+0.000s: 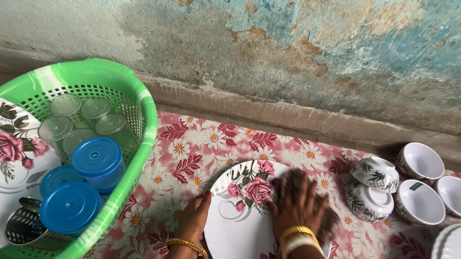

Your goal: The person wipes several floral-patterned plates with a cloth, turning them over to clean both sides. The person places the cleaned plates into a green plastic basket containing other dishes.

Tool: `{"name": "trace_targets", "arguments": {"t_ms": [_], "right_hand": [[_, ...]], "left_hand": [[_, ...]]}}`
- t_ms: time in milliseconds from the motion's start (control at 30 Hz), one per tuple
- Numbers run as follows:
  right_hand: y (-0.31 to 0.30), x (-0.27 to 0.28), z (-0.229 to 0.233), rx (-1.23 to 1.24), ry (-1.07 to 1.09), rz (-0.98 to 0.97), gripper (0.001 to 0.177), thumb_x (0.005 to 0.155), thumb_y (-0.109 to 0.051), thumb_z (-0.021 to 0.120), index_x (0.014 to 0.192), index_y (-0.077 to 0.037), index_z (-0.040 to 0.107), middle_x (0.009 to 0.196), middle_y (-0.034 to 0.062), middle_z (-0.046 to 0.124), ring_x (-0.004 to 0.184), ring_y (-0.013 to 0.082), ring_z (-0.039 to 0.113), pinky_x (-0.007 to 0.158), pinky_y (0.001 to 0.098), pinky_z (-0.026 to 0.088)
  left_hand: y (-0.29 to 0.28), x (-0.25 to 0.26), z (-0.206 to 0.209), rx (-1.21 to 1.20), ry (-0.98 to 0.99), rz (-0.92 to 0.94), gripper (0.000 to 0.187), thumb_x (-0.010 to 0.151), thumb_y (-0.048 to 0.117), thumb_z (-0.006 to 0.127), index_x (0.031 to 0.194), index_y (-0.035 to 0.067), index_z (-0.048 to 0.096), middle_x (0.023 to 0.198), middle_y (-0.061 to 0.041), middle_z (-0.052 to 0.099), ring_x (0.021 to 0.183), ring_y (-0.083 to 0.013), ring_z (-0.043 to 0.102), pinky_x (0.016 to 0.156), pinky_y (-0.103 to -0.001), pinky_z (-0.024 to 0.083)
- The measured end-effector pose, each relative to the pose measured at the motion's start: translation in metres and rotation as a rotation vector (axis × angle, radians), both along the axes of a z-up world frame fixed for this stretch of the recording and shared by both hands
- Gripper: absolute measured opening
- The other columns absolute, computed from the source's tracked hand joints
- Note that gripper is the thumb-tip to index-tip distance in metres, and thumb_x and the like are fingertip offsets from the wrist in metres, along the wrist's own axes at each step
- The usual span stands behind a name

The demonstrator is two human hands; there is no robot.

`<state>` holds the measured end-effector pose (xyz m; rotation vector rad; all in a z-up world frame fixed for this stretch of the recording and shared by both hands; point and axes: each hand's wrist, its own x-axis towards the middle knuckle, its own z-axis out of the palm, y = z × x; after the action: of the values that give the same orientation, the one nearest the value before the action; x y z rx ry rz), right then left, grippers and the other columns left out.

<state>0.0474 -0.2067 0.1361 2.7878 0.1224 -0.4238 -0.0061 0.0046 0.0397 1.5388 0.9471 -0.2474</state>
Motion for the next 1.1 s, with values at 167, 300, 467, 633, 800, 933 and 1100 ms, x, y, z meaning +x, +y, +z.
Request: {"name": "trace_targets", "arguments": {"t_ms": [167,300,467,633,800,933,1100], "right_hand": [[-0.023,-0.054,-0.003,0.070,0.039,0.069,0.088,0.099,-0.069,0.027,0.164,-0.018,-0.003,0.170,0.0130,-0.005,0.156,0.0312,0.003,0.120,0.0619,0.005],[-0.009,-0.083,-0.021,0.162,0.125,0.235,0.084,0.100,-0.064,0.031,0.162,-0.019,-0.003,0.170,0.0122,-0.006,0.154,0.0338,0.001,0.117,0.0629,0.006],[0.029,-0.090,-0.054,0.514,-0.503,0.681,0.080,0.095,-0.059,0.037,0.158,-0.016,0.014,0.165,0.0143,0.013,0.149,0.0342,0.013,0.115,0.0656,0.009],[0.060,-0.059,-0.042,0.460,-0.110,0.618,0.072,0.102,-0.050,0.032,0.161,-0.016,0.011,0.169,0.0116,0.006,0.153,0.0316,0.005,0.119,0.0620,0.003],[0.073,-0.004,-0.026,0.309,0.056,0.360,0.067,0.104,-0.048,0.023,0.164,-0.024,0.004,0.172,0.0065,-0.003,0.157,0.0285,0.001,0.121,0.0618,0.004],[0.066,0.015,-0.023,0.337,-0.176,0.002,0.071,0.102,-0.051,0.023,0.163,-0.020,0.002,0.170,0.0061,-0.001,0.155,0.0287,0.003,0.119,0.0616,0.006],[0.066,0.006,-0.035,0.286,-0.009,0.256,0.074,0.102,-0.054,0.024,0.164,-0.017,0.003,0.170,0.0074,0.002,0.155,0.0299,0.005,0.120,0.0618,0.003]], "left_hand": [[0.002,0.014,-0.043,0.151,-0.195,-0.052,0.073,0.092,0.063,0.052,0.127,0.001,0.068,0.125,-0.018,0.074,0.114,-0.0276,0.069,0.100,-0.040,0.051],[-0.006,0.013,-0.045,0.080,-0.181,0.048,0.072,0.092,0.062,0.056,0.131,0.001,0.063,0.133,-0.017,0.067,0.122,-0.0273,0.062,0.105,-0.041,0.046],[-0.008,0.007,-0.032,0.079,-0.229,0.041,0.069,0.094,0.058,0.055,0.132,0.001,0.062,0.133,-0.018,0.068,0.122,-0.0280,0.065,0.103,-0.040,0.049],[-0.012,0.001,-0.008,0.017,-0.217,0.051,0.067,0.093,0.057,0.055,0.132,0.003,0.062,0.131,-0.017,0.069,0.120,-0.0268,0.067,0.101,-0.039,0.051],[-0.007,-0.002,0.006,-0.001,-0.146,0.036,0.069,0.093,0.059,0.050,0.138,0.008,0.061,0.134,-0.012,0.068,0.123,-0.0250,0.064,0.104,-0.040,0.047],[-0.006,-0.001,0.001,-0.005,-0.122,0.041,0.070,0.094,0.060,0.048,0.140,0.008,0.060,0.136,-0.012,0.066,0.125,-0.0245,0.061,0.105,-0.040,0.045],[-0.009,0.011,-0.019,0.111,-0.117,-0.001,0.076,0.095,0.064,0.043,0.136,0.003,0.062,0.134,-0.017,0.068,0.122,-0.0268,0.064,0.104,-0.041,0.048]]}}
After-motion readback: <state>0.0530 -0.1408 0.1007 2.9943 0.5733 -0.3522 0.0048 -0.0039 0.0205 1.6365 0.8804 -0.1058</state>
